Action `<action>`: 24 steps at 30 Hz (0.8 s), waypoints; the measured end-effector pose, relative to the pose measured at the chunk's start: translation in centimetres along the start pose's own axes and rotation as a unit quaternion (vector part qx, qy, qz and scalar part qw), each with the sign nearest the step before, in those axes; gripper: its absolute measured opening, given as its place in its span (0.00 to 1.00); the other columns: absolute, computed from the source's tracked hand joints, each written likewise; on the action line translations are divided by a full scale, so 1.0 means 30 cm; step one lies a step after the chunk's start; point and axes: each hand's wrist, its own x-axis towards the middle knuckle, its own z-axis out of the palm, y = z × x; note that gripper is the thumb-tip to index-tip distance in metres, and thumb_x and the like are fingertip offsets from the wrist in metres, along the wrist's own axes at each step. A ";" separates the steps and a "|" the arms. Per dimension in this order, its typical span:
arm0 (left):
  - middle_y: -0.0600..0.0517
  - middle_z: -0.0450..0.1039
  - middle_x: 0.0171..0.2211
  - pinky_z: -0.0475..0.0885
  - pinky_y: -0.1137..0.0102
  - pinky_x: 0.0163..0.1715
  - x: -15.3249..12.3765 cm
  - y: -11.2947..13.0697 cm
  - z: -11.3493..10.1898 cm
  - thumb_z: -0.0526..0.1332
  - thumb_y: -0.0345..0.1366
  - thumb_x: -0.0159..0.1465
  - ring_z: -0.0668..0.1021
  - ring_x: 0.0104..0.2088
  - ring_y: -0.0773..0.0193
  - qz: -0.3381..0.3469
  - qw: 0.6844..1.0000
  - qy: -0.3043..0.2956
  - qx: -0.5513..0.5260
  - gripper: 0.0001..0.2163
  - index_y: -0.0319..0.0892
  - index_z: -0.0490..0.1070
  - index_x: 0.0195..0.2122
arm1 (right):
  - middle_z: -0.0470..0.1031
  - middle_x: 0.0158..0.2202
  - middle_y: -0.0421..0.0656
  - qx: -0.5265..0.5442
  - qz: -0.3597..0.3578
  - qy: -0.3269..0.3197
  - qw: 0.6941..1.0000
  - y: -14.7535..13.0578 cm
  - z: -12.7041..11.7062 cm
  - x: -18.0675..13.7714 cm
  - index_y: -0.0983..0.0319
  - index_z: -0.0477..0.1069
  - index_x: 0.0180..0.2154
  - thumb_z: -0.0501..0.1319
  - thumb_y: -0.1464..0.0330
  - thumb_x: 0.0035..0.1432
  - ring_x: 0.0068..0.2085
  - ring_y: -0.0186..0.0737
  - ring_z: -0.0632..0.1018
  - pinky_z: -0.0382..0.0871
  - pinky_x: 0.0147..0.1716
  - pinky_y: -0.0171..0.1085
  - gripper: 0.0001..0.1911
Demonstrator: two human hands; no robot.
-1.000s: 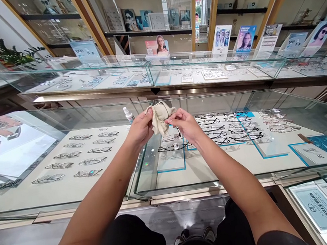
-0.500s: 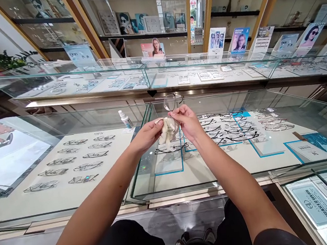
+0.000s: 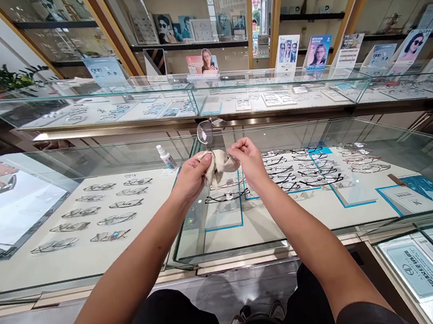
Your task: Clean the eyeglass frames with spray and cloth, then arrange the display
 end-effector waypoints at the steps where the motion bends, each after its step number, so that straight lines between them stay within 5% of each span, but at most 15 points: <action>1: 0.55 0.73 0.26 0.65 0.72 0.25 0.002 0.009 -0.005 0.79 0.57 0.55 0.71 0.25 0.68 0.000 1.000 0.010 -0.004 0.26 0.40 0.78 0.40 | 0.74 0.34 0.35 -0.011 -0.012 -0.004 1.000 0.000 -0.004 0.003 0.56 0.65 0.34 0.77 0.65 0.47 0.34 0.34 0.71 0.66 0.35 0.35 0.21; 6: 0.55 0.76 0.28 0.66 0.73 0.27 0.005 0.028 -0.009 0.80 0.56 0.53 0.72 0.26 0.70 0.023 0.999 0.045 -0.017 0.27 0.40 0.75 0.39 | 0.72 0.33 0.35 -0.052 -0.026 -0.080 0.995 0.011 -0.002 -0.006 0.55 0.62 0.34 0.79 0.58 0.50 0.34 0.34 0.68 0.62 0.35 0.36 0.25; 13: 0.56 0.76 0.30 0.66 0.73 0.28 -0.004 0.026 -0.003 0.78 0.56 0.57 0.73 0.27 0.70 0.027 0.999 0.014 0.016 0.25 0.41 0.73 0.40 | 0.68 0.31 0.34 -0.041 0.009 -0.120 0.992 0.002 0.010 -0.022 0.55 0.61 0.34 0.80 0.50 0.49 0.32 0.35 0.67 0.62 0.34 0.35 0.31; 24: 0.54 0.77 0.36 0.67 0.72 0.29 0.017 0.040 -0.054 0.80 0.51 0.55 0.74 0.29 0.68 0.045 0.999 0.010 0.029 0.27 0.42 0.73 0.48 | 0.73 0.36 0.36 -0.039 0.014 -0.140 0.989 -0.017 0.011 -0.021 0.54 0.66 0.37 0.77 0.58 0.52 0.38 0.36 0.71 0.64 0.38 0.35 0.21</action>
